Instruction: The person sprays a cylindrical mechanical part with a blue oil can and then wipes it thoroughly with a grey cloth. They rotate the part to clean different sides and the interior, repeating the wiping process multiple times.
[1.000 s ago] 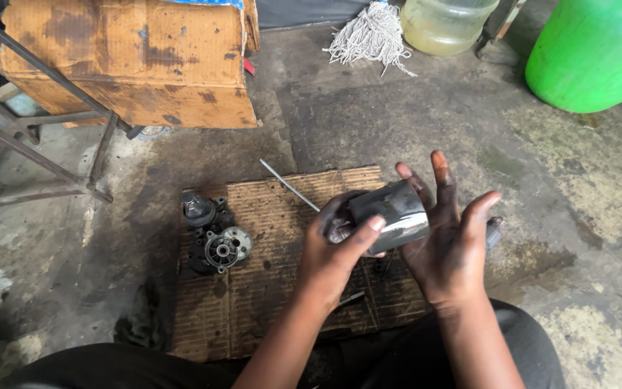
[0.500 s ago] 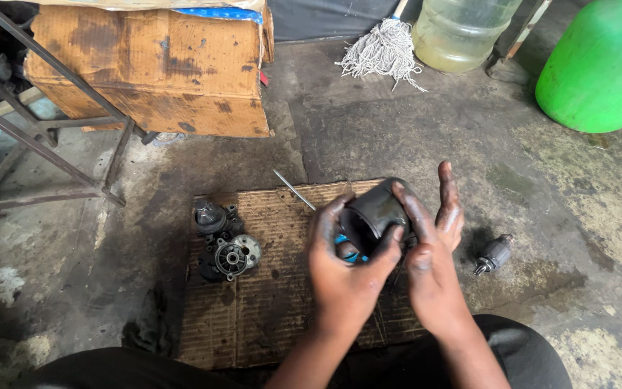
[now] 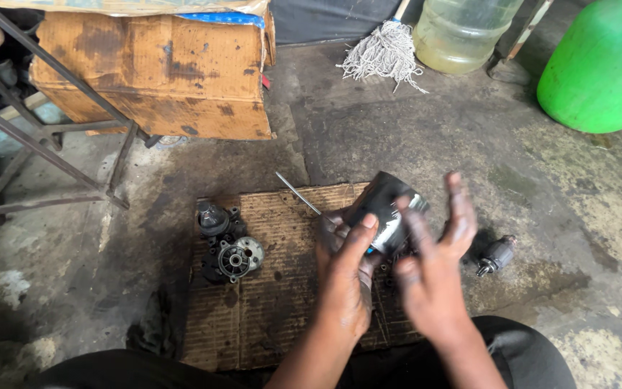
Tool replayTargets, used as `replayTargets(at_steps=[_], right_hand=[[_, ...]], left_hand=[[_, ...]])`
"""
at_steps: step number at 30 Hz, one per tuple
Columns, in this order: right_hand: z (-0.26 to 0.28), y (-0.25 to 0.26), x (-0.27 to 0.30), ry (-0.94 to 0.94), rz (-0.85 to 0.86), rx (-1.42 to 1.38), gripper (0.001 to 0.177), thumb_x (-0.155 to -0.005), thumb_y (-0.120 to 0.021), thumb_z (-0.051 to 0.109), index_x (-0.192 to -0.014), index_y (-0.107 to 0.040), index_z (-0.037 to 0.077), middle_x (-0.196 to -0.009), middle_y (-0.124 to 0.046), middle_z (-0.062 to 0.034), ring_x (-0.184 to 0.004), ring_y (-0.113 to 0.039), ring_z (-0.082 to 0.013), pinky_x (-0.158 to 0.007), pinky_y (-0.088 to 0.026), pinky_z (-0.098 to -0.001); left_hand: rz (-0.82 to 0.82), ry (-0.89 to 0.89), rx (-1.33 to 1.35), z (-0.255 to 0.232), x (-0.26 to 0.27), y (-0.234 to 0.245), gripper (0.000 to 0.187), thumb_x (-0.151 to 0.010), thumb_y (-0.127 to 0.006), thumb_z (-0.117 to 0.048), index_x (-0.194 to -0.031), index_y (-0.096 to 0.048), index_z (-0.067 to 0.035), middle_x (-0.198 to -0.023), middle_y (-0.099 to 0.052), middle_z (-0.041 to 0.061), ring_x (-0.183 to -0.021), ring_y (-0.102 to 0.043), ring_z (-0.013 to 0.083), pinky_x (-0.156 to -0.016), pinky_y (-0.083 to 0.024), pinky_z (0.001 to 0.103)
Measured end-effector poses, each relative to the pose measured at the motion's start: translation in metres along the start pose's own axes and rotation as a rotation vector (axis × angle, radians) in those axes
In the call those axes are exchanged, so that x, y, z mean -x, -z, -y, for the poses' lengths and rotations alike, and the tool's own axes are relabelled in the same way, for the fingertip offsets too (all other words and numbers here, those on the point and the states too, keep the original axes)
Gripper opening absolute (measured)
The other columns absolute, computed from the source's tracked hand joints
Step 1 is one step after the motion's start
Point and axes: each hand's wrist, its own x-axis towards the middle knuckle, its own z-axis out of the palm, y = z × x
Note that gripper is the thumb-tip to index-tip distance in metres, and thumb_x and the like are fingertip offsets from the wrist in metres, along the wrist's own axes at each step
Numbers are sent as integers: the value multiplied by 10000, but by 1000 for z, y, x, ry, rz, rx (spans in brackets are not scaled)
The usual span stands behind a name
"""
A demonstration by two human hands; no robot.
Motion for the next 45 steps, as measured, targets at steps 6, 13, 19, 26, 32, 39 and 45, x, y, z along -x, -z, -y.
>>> replayTargets(at_steps=[6, 13, 19, 26, 32, 39, 45], right_hand=[[1, 4, -3, -48, -16, -106, 722, -1087, -253, 650, -1518, -488, 121, -1725, -101, -270, -1638, -87, -450, -1321, -81, -600], [3, 3, -2, -38, 67, -284, 545, -1046, -527, 472, -1489, -526, 156, -1727, -129, -276, -1632, -133, -472, -1291, -194, -584], [-6, 10, -5, -90, 65, -183, 736, -785, -849, 201, -1432, -521, 78, -1498, -468, -212, -1429, -476, -384, -1168, -415, -448], [-21, 18, -1, -125, 67, -354, 917, -672, -906, 266, -1478, -529, 44, -1395, -554, -171, -1313, -577, -301, -1128, -465, -397], [-19, 13, 1, -87, 6, -342, 1055, -710, -892, 267, -1567, -337, 7, -1629, -376, -218, -1482, -425, -334, -1198, -369, -409], [3, 25, -12, 92, 158, -284, 753, -923, -580, 630, -1527, -455, 198, -1728, -142, -256, -1613, -152, -438, -1261, -189, -580], [21, 33, -16, 137, 138, 69, 548, -1084, -288, 579, -1412, -600, 271, -1732, -80, -263, -1620, -45, -469, -1293, -47, -632]], left_hand=[[166, -50, -129, 0, 1, 0, 554, -788, -824, -184, -1209, -487, -58, -1160, -621, 132, -1090, -633, 244, -926, -539, 423], [216, 18, 64, -2, -1, 5, 486, -876, -744, -262, -1243, -503, -54, -1171, -635, 112, -1106, -638, 223, -961, -536, 389], [236, 71, 161, 2, -10, 14, 335, -956, -692, -226, -1214, -536, -82, -1143, -633, 63, -1080, -642, 200, -885, -543, 377], [337, 285, 208, 17, -11, 22, 428, -983, -648, -394, -1268, -582, -81, -1182, -671, 87, -1078, -663, 209, -870, -553, 374], [461, 375, 200, 13, -14, 32, 629, -963, -620, -499, -1379, -544, -32, -1235, -673, 128, -1120, -682, 245, -954, -589, 394], [504, 110, -20, -10, -11, 19, 700, -909, -715, -435, -1438, -509, -24, -1263, -669, 135, -1133, -680, 251, -889, -615, 442], [401, 177, 7, -12, -12, 21, 704, -915, -652, -500, -1460, -542, -67, -1265, -663, 143, -1086, -686, 234, -806, -600, 421]])
